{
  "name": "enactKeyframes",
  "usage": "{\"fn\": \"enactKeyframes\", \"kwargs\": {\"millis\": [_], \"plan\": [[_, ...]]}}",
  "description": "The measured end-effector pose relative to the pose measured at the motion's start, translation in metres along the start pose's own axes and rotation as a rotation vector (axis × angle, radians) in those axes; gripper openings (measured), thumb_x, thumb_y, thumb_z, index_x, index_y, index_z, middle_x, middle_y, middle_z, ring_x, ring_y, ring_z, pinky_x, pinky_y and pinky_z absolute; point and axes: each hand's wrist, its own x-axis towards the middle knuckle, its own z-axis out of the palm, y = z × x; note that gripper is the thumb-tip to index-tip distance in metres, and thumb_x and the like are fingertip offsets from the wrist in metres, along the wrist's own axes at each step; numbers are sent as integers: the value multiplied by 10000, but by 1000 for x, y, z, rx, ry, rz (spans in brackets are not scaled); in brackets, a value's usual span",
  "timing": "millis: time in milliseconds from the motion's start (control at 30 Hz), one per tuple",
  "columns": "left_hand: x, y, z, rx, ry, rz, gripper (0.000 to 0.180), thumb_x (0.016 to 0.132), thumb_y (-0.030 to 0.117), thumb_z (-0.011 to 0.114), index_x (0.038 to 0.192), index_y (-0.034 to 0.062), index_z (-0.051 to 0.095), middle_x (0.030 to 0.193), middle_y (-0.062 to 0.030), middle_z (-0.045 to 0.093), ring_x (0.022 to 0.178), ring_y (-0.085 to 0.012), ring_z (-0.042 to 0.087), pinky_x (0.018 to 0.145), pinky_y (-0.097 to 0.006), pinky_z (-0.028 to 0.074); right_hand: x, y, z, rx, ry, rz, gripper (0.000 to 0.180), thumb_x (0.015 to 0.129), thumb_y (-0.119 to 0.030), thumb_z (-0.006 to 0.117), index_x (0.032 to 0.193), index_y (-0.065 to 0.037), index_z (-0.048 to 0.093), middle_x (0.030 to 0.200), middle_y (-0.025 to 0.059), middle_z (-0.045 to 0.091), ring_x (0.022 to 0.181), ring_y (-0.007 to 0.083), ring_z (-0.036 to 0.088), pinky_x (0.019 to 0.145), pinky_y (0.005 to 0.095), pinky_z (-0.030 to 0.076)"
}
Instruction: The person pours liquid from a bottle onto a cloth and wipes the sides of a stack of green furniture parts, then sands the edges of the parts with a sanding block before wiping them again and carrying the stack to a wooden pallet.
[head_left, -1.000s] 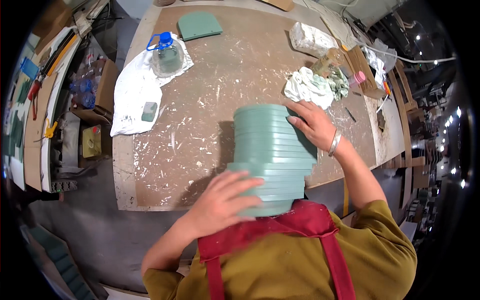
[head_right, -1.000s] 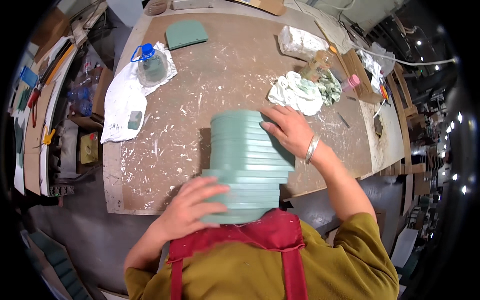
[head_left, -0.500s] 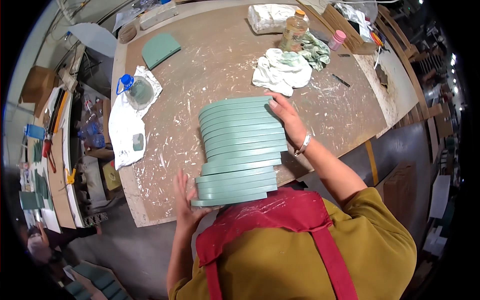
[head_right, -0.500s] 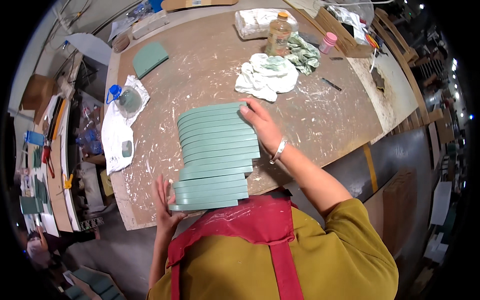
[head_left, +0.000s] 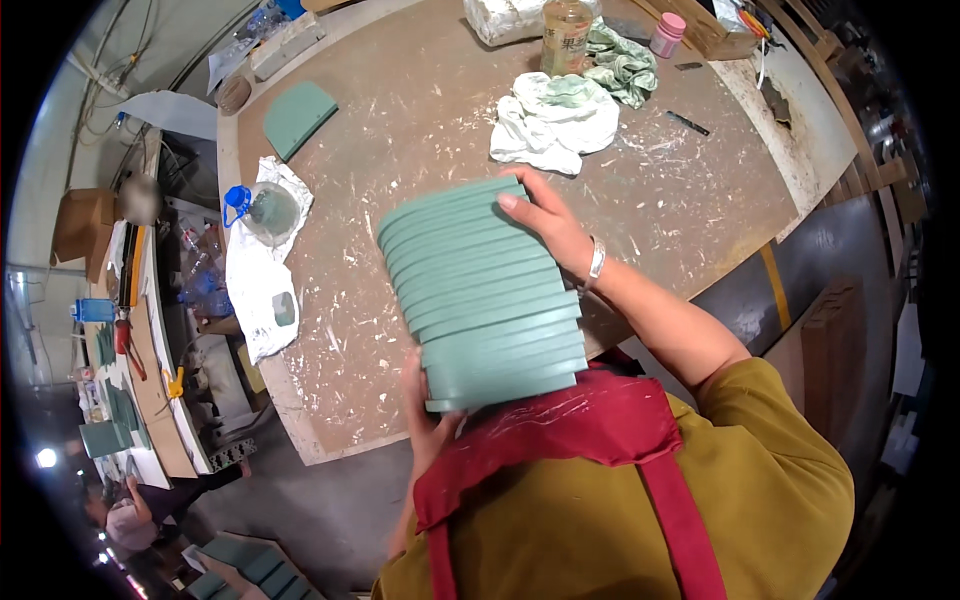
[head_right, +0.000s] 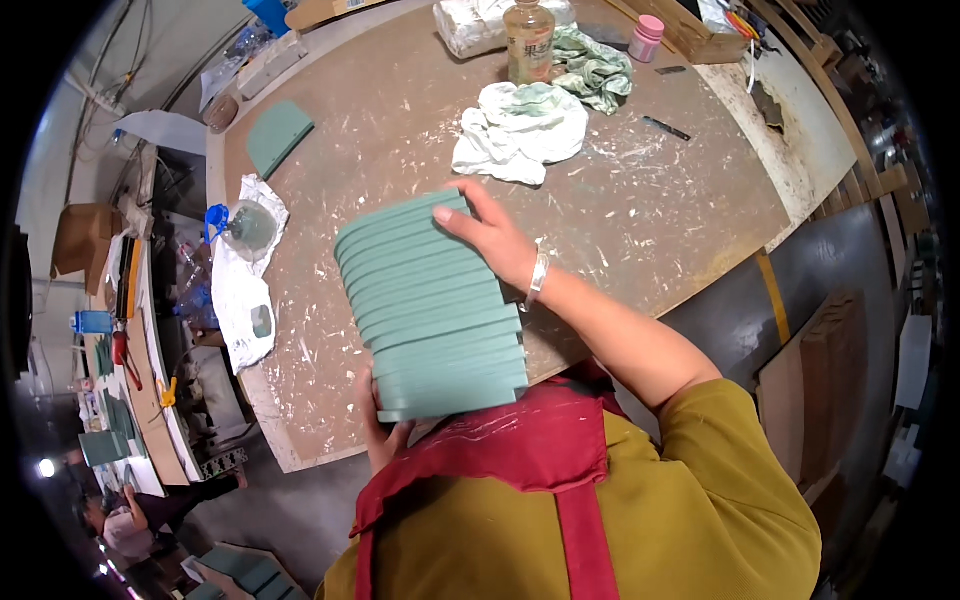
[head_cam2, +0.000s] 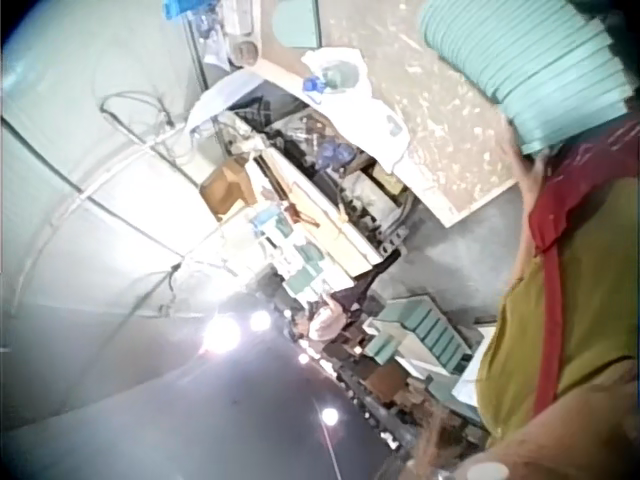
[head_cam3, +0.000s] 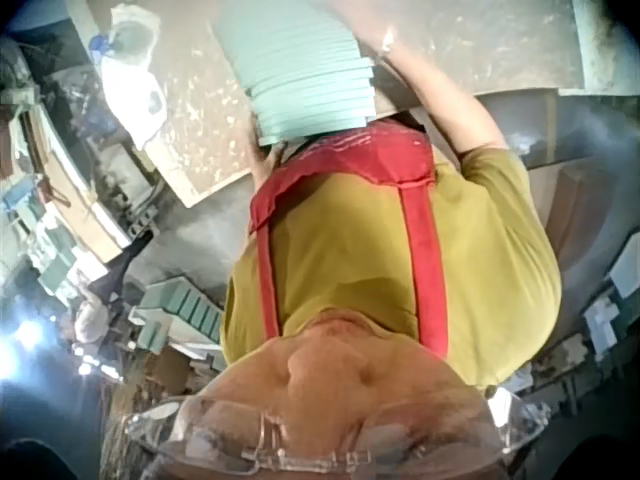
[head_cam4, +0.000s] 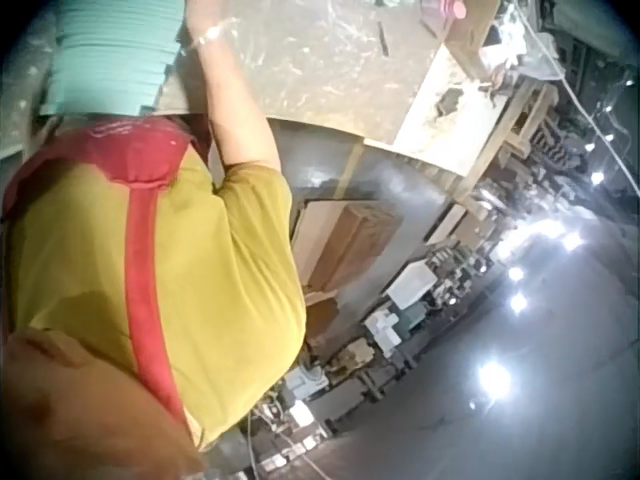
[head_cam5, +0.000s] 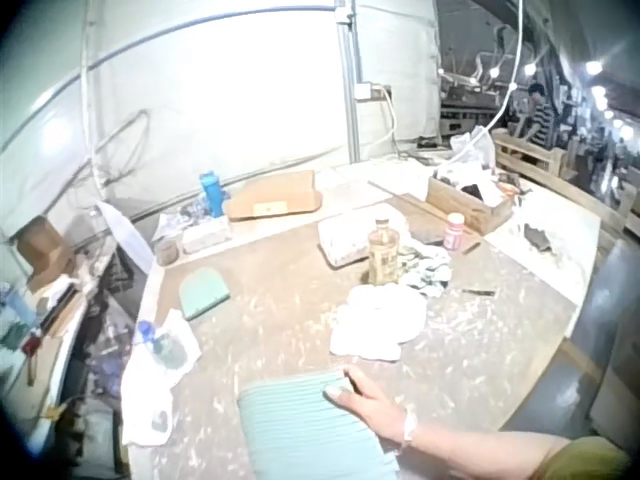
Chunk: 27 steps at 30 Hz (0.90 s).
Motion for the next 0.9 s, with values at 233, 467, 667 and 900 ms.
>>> {"fn": "enactKeyframes", "kwargs": {"millis": [233, 467, 667, 900], "plan": [[107, 45, -27, -204, 130, 101, 773, 980, 551, 390, 1532, 41, 205, 1556, -157, 288, 1448, -288, 257, 1186, -440, 184, -25, 0, 6, -28, -78, -13, 510, 1001, -446, 464, 1361, -89, 413, 1205, 60, 498, 1114, 141, 458, 980, 277, 366], [134, 39, 23, -218, 153, 79, 606, 1016, 471, 389, 1449, 50, 325, 1411, -118, 404, 1297, -233, 399, 1094, -372, 331, -28, -2, 14, -50, -12, -110, 685, 1001, -468, 434, 1505, -34, 269, 1485, 126, 343, 1372, 219, 316, 1133, 326, 234], [120, 36, 10, -293, 167, 138, 610, 1020, 451, 381, 1466, 48, 274, 1390, -130, 404, 1287, -242, 398, 1097, -370, 319, 4, 6, 19, 12, -214, -30, 732, 994, -550, 407, 1508, -45, 280, 1523, 115, 315, 1394, 228, 297, 1148, 338, 220], [93, 43, 18, -210, 302, 99, 674, 1040, 465, 294, 1564, 85, 107, 1620, -132, 126, 1475, -245, 173, 1193, -391, 156, 5, 4, 2, 209, -305, 62, 848, 978, -671, 262, 1524, -23, 250, 1546, 122, 304, 1415, 233, 299, 1175, 357, 214]]}}
